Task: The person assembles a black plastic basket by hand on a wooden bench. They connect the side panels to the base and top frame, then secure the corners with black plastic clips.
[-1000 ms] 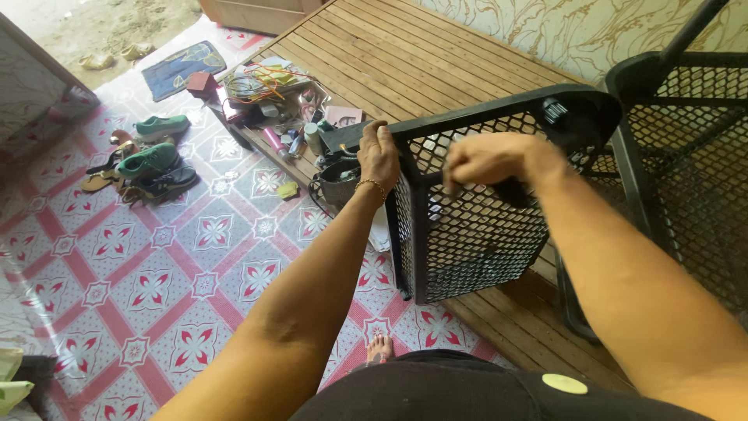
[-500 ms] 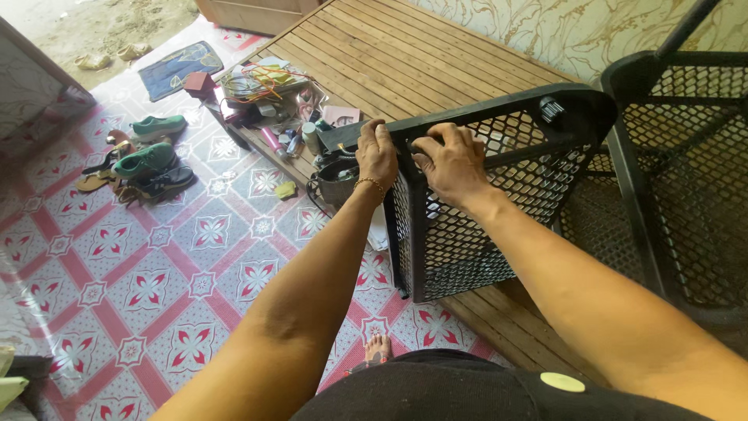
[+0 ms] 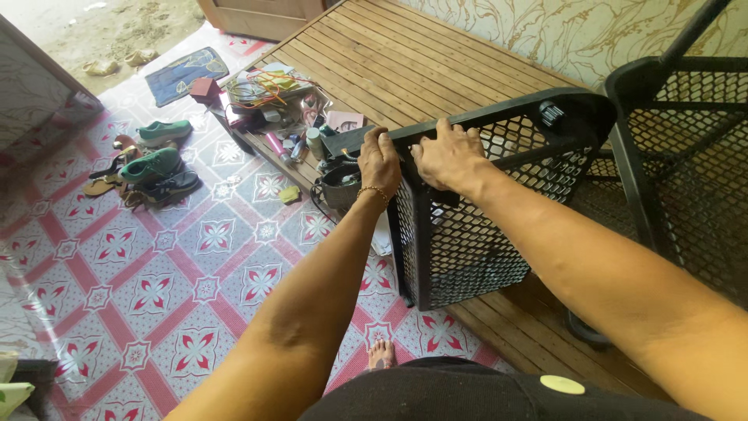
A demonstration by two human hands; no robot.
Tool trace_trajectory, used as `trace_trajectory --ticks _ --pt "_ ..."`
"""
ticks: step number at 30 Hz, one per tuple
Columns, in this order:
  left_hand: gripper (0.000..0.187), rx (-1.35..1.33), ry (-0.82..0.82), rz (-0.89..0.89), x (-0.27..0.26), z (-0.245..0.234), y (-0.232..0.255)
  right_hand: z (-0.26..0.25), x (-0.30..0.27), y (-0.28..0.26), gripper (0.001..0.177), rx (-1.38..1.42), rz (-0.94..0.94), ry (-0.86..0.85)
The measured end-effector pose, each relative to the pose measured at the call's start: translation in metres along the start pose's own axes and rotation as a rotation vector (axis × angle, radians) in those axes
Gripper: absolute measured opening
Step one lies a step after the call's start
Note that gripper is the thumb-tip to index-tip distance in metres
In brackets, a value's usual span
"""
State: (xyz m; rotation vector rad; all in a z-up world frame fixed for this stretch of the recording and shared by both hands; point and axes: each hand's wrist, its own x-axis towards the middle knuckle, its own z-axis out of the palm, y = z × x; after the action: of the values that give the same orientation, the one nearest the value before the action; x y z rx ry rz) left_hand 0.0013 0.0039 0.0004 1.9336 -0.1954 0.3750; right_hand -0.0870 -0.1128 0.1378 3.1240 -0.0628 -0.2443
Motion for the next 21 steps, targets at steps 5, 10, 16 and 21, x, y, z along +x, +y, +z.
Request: trace_trajectory --ticks 5,10,16,21 --pt "0.038 0.02 0.044 -0.062 -0.004 0.003 0.004 0.024 0.014 0.002 0.049 -0.037 -0.051 0.159" --pt "0.037 0.046 0.021 -0.027 -0.008 0.001 0.014 0.038 -0.003 0.015 0.042 0.034 -0.103 0.292" --pt "0.039 -0.049 -0.105 0.017 -0.006 -0.01 0.032 -0.013 -0.034 0.073 0.042 0.189 -0.193 -0.109" --pt "0.037 -0.174 -0.208 0.145 -0.003 0.003 0.049 -0.023 -0.043 0.109 0.039 0.73 0.122 0.274"
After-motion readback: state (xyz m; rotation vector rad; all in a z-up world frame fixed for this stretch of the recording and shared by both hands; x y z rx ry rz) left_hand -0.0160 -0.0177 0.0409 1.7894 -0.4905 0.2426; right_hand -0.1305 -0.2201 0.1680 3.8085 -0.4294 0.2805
